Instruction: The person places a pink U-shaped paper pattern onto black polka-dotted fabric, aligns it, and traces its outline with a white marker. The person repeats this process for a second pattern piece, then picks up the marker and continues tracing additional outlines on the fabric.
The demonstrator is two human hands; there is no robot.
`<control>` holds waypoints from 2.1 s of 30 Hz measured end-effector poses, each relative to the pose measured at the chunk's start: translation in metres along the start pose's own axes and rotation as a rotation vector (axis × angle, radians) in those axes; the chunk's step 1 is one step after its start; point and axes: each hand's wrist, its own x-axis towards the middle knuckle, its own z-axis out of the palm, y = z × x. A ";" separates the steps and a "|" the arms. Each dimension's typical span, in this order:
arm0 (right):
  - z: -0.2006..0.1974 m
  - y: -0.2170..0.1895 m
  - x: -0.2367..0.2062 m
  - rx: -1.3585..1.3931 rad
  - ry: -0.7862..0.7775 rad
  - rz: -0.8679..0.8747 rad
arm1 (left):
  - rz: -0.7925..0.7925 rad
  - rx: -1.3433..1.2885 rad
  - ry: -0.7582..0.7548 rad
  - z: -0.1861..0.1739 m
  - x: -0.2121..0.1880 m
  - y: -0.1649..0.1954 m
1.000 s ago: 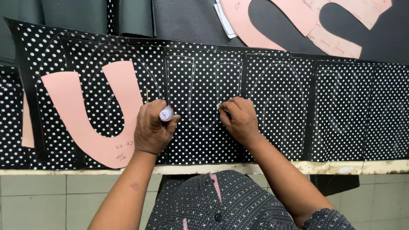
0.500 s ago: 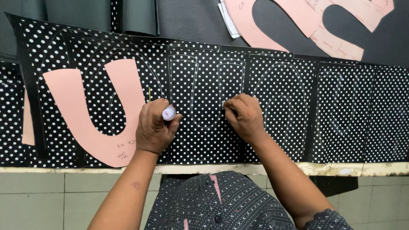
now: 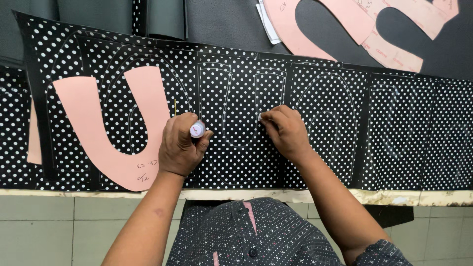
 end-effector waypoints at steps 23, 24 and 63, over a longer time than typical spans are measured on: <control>-0.005 0.011 0.017 0.051 -0.166 -0.062 | -0.015 0.014 -0.020 -0.001 0.002 0.001; -0.004 0.010 0.018 0.039 -0.153 -0.068 | -0.016 0.012 -0.019 -0.001 0.002 0.001; -0.021 -0.002 -0.052 0.886 -0.112 0.760 | -0.068 -0.060 -0.139 -0.023 0.010 0.052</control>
